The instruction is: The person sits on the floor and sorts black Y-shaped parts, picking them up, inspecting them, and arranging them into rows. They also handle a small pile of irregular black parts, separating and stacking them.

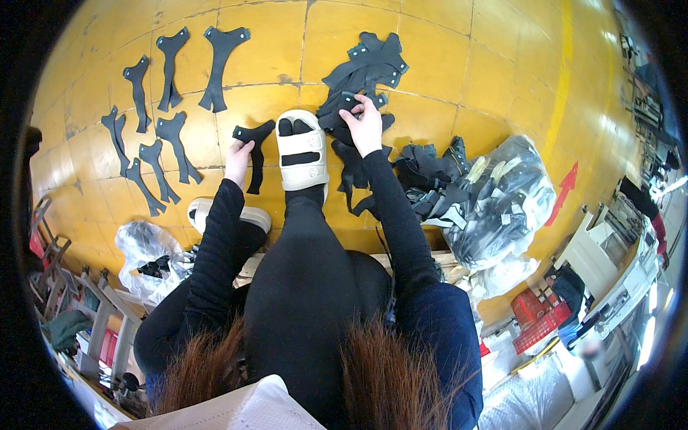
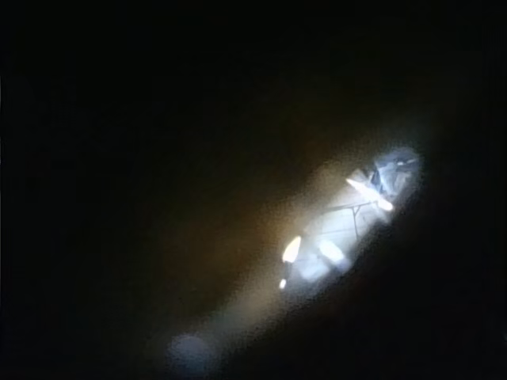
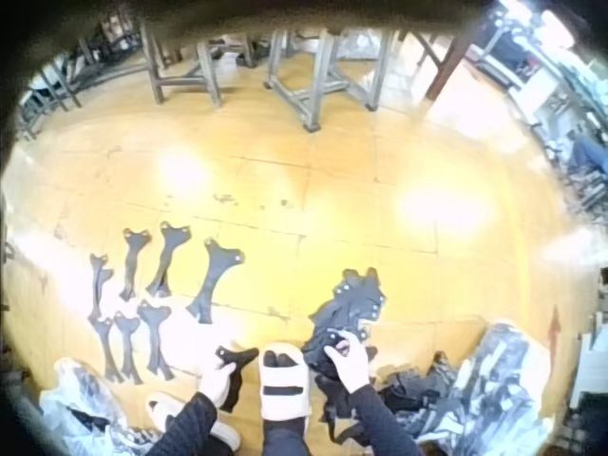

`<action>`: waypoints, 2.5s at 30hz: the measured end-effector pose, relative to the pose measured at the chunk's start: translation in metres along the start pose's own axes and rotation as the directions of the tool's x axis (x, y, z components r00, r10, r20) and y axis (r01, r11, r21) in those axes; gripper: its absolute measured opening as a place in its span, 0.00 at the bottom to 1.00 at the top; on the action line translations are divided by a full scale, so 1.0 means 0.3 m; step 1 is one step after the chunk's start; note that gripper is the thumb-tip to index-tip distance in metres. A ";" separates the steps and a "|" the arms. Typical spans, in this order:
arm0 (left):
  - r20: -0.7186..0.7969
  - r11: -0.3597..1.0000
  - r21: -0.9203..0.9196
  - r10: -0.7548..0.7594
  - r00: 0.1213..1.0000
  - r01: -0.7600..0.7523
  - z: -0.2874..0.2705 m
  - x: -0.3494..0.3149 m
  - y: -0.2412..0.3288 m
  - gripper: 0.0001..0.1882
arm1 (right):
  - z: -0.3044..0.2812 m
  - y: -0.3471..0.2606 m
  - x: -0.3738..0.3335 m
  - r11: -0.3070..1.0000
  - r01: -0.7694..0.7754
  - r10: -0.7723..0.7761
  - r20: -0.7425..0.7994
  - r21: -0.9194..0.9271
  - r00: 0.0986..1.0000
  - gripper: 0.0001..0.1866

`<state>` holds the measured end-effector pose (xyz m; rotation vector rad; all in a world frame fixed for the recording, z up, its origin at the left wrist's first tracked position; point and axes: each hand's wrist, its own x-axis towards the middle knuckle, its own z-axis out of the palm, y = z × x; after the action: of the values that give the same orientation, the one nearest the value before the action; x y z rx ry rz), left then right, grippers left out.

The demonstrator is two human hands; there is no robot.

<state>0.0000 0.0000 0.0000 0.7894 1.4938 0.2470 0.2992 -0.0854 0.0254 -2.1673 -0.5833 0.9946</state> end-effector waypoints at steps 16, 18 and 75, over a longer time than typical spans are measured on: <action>-0.296 0.908 0.362 0.327 0.898 -0.211 0.016 0.010 -0.026 0.22 | -0.117 -0.066 -0.114 0.917 0.357 -0.304 0.267 -0.180 0.915 0.24; -0.295 0.919 0.329 0.320 0.900 -0.219 0.012 0.011 -0.024 0.23 | -0.122 -0.078 -0.123 0.947 0.289 -0.233 0.319 -0.138 0.918 0.27; 0.515 0.945 -0.296 0.279 0.811 -0.138 0.352 -0.334 0.425 0.15 | -0.153 -0.422 -0.265 0.742 0.031 -0.079 0.042 0.670 0.996 0.17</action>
<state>0.1291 -0.0001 0.1442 0.7440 0.8063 0.3313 0.2723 -0.0680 0.1784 -1.4637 -0.2484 1.0459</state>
